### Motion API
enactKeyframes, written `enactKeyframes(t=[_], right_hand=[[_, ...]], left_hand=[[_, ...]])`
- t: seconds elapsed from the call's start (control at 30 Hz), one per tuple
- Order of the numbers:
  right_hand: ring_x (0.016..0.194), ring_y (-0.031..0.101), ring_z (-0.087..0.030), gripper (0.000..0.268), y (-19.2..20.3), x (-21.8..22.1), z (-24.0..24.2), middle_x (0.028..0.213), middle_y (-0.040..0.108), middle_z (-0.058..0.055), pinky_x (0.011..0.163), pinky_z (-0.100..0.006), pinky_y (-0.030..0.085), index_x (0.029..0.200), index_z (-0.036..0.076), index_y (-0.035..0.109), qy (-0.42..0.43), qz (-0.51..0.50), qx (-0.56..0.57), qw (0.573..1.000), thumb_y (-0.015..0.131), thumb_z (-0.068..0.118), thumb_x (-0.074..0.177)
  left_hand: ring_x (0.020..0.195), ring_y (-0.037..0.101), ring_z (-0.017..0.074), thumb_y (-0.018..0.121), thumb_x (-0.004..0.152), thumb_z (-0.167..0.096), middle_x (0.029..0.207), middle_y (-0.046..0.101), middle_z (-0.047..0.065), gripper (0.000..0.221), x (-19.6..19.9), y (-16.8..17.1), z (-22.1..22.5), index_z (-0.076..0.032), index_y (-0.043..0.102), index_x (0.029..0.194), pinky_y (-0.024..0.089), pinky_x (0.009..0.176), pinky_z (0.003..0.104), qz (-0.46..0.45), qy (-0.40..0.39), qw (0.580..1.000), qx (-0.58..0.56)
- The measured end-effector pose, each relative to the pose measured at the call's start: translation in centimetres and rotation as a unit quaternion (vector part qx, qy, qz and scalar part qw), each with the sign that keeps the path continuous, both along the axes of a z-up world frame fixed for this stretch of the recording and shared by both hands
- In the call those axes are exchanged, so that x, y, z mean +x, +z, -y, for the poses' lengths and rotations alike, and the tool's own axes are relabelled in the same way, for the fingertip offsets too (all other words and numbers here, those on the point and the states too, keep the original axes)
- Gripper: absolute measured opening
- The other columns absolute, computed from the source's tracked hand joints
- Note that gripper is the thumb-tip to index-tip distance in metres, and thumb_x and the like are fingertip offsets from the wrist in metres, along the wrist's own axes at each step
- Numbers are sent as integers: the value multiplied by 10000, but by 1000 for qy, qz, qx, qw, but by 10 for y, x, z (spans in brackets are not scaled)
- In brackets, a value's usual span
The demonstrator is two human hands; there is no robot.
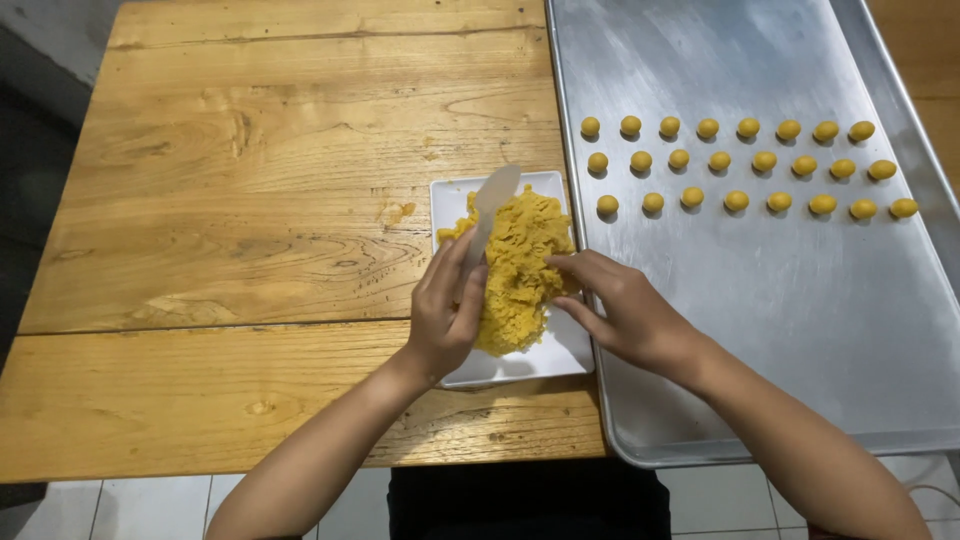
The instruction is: A person portions yellow dough using a small spatula, rolls it into small balls between their hands, and arranges them in rows on a metal baking tray.
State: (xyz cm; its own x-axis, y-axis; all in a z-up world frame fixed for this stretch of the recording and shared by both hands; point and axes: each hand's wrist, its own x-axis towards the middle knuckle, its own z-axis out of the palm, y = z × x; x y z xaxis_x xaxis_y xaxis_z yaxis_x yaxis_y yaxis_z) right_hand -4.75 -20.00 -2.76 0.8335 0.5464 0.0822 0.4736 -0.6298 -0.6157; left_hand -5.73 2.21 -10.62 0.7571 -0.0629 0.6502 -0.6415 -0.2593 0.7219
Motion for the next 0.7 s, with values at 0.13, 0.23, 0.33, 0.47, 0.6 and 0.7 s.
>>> enactKeyframes(t=[0.13, 0.23, 0.33, 0.47, 0.6, 0.7], right_hand=[[995, 737, -379, 403, 1, 3, 4, 1075, 716, -204, 819, -460, 613, 1322, 1, 593, 8, -63, 0, 998, 645, 81, 930], [979, 744, -367, 407, 5, 2, 3, 1070, 717, -190, 807, -449, 627, 1294, 3, 616, 20, -39, -37, 998, 650, -8, 889], [953, 760, -299, 433, 9, -2, 4, 1076, 722, -151, 793, -396, 641, 1355, 66, 581, 18, -7, -116, 993, 643, 56, 926], [764, 773, -249, 288, 0, -7, 10, 1013, 710, -97, 649, -344, 651, 1228, 115, 599, 48, 52, -172, 983, 622, 104, 941], [717, 768, -249, 181, 1, -13, 7, 1019, 697, -85, 618, -339, 637, 1122, 135, 643, 82, 145, -223, 961, 610, 87, 951], [692, 753, -223, 177, -37, -6, 14, 993, 676, -69, 599, -305, 612, 1139, 150, 624, 99, 165, -236, 953, 593, 105, 971]], left_hand=[[810, 551, 177, 415, 1071, -91, 957, 577, 79, 405, -3, 28, -6, 20, 455, 1458, 465, 800, 339, -16, 1, 1000, -7], [821, 562, 176, 407, 1083, -109, 963, 574, 77, 403, -6, 37, -7, 17, 452, 1463, 483, 787, 333, -23, 7, 1000, -8], [823, 563, 165, 420, 1075, -121, 969, 588, 76, 403, -7, 39, -6, 9, 469, 1454, 495, 781, 331, -40, -4, 999, -14], [832, 590, 187, 436, 1063, -116, 967, 603, 95, 396, -7, 37, -4, 19, 495, 1430, 517, 736, 343, -52, -10, 999, -3], [826, 589, 173, 448, 1057, -110, 971, 619, 92, 398, -8, 41, -5, 14, 510, 1430, 519, 743, 339, -64, -4, 998, -7], [831, 596, 176, 464, 1053, -117, 973, 627, 100, 391, -6, 37, -6, 14, 524, 1416, 518, 742, 344, -66, 1, 998, -9]])
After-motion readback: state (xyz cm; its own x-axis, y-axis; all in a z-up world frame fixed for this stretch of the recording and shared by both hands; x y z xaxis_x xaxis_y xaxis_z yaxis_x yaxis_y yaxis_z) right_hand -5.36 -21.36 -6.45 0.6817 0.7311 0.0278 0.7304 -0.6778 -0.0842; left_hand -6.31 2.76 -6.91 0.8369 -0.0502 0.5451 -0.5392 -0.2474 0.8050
